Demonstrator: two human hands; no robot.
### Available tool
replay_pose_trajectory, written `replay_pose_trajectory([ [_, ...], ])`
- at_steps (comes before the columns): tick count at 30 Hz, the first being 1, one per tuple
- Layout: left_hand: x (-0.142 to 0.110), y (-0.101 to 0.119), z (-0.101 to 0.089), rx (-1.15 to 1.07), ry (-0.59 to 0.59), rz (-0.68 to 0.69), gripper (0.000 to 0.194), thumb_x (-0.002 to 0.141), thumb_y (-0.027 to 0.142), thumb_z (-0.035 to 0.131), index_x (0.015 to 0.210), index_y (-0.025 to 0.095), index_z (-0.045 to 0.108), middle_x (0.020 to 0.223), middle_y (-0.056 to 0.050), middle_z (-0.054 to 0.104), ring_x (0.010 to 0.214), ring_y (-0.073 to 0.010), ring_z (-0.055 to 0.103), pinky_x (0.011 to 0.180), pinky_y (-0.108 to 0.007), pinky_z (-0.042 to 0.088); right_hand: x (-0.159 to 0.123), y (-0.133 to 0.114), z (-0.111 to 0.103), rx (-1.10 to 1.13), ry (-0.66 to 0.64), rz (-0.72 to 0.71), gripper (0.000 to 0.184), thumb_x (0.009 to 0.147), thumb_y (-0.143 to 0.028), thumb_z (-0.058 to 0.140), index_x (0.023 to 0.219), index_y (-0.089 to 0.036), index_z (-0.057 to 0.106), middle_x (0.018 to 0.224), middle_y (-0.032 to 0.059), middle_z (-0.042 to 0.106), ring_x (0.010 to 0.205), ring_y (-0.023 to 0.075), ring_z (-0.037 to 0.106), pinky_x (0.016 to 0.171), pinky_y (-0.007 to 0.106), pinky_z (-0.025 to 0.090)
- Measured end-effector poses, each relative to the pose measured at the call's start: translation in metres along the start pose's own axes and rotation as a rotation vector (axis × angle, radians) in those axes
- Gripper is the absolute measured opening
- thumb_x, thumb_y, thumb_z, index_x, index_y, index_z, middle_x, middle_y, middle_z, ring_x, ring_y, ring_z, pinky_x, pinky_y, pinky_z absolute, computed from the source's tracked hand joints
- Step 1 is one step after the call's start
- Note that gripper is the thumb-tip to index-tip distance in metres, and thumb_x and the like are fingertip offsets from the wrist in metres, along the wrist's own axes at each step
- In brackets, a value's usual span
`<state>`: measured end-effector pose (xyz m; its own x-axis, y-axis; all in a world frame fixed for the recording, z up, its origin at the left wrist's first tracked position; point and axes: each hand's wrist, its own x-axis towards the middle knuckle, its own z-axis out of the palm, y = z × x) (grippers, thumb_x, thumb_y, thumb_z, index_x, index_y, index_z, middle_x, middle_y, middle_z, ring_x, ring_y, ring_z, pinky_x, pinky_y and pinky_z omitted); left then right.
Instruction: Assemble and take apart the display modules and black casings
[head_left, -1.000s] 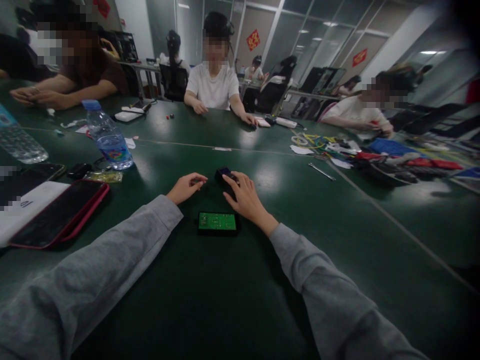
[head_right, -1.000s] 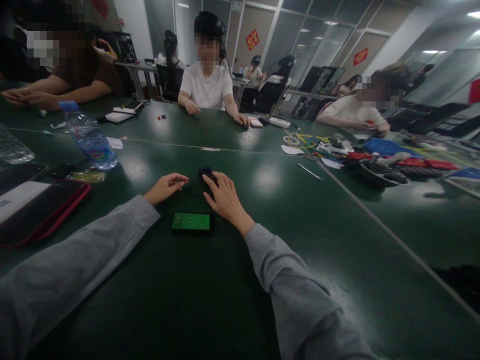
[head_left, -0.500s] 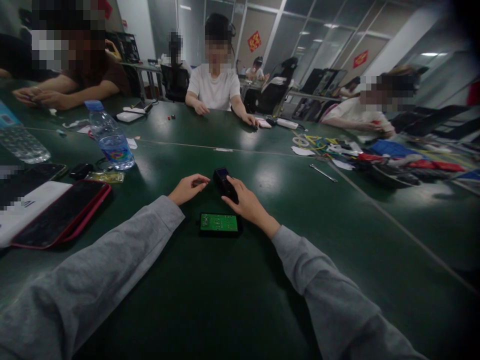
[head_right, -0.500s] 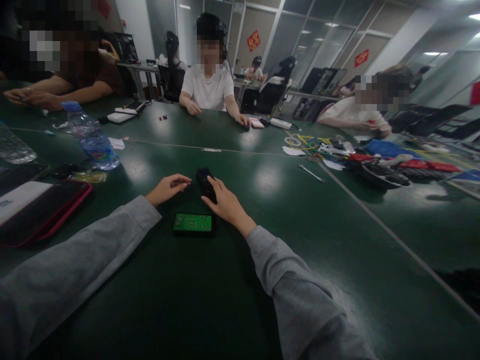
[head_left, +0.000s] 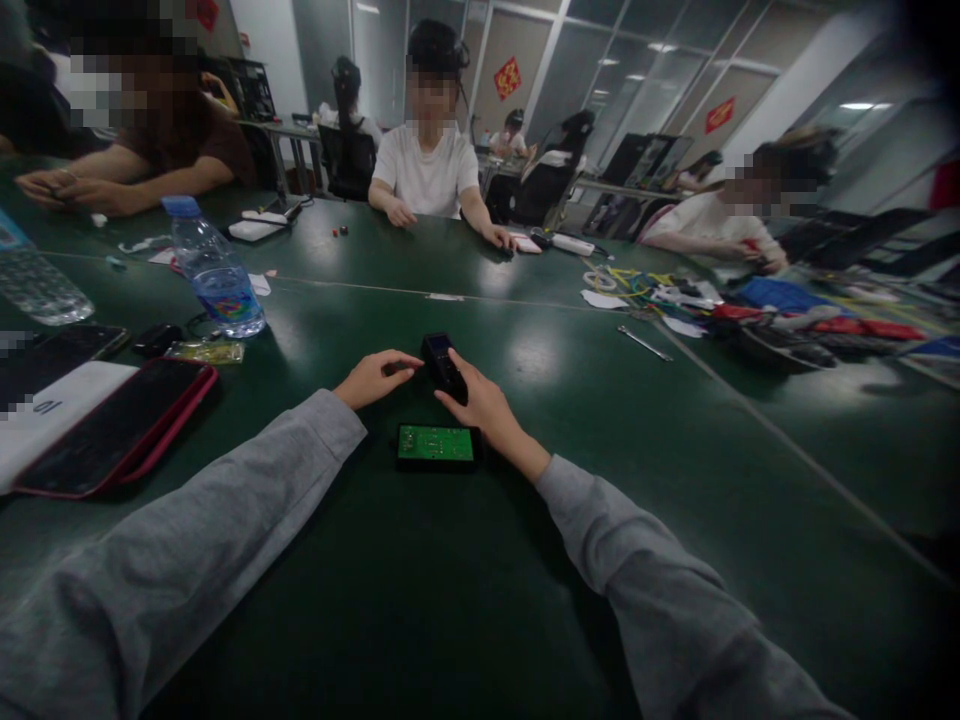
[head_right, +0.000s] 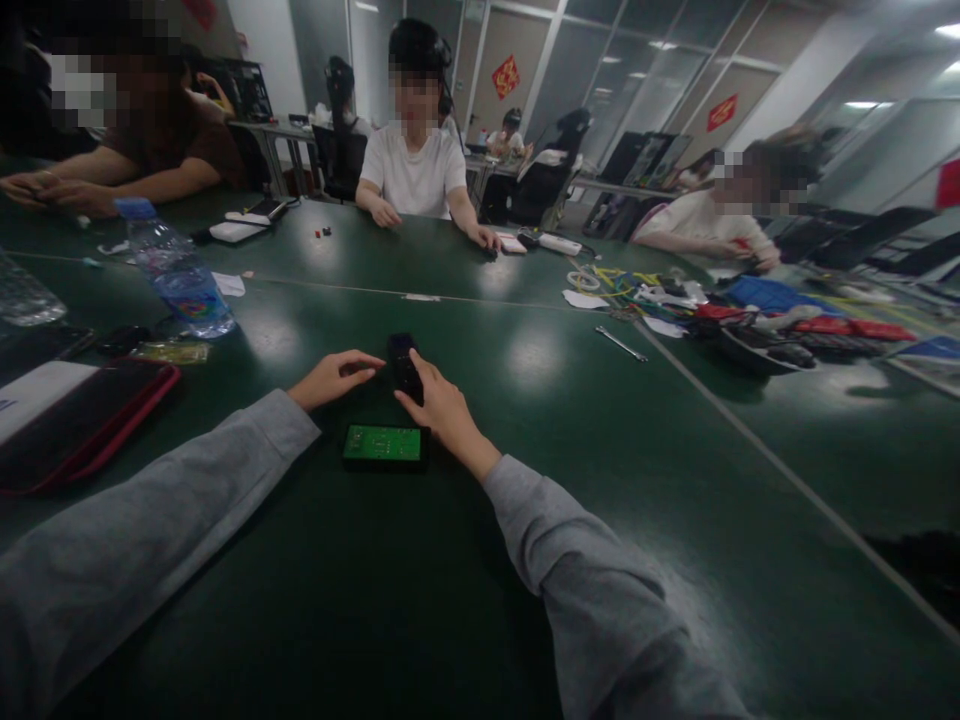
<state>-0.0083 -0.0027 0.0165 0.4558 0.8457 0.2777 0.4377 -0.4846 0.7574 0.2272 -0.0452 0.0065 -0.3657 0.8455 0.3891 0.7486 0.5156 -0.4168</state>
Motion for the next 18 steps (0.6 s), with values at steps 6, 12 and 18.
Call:
replay_pose_trajectory([
  [6,0.0,-0.003,0.0,-0.024,0.004,0.002,0.027,0.087,0.027,0.059,0.112,0.018,0.066,0.108,-0.007,0.069,0.08,-0.016,0.06,0.074,-0.033,0.048,-0.001,-0.012,-0.012,0.101,0.176,-0.066,0.067,0.093,-0.039,0.052,0.151,-0.023,0.023,0.143,0.0113,0.046,0.127,0.0277,0.049,0.103,0.049,0.046],
  [12,-0.002,-0.001,0.0,-0.02,-0.013,0.019,0.03,0.088,0.027,0.057,0.118,0.023,0.063,0.115,-0.006,0.066,0.083,-0.0162,0.06,0.076,-0.034,0.048,-0.001,-0.002,-0.022,0.054,0.469,0.094,0.062,0.092,-0.032,0.048,0.149,-0.02,0.028,0.142,0.0143,0.046,0.128,0.0291,0.047,0.105,0.051,0.043],
  [18,-0.002,-0.003,0.0,0.051,0.0,0.043,0.033,0.089,0.028,0.056,0.121,0.022,0.061,0.117,-0.008,0.063,0.085,-0.0165,0.059,0.077,-0.034,0.049,0.0,0.014,-0.011,0.012,0.292,0.152,0.062,0.089,-0.031,0.052,0.147,-0.016,0.034,0.136,0.0167,0.05,0.12,0.032,0.054,0.095,0.051,0.05],
])
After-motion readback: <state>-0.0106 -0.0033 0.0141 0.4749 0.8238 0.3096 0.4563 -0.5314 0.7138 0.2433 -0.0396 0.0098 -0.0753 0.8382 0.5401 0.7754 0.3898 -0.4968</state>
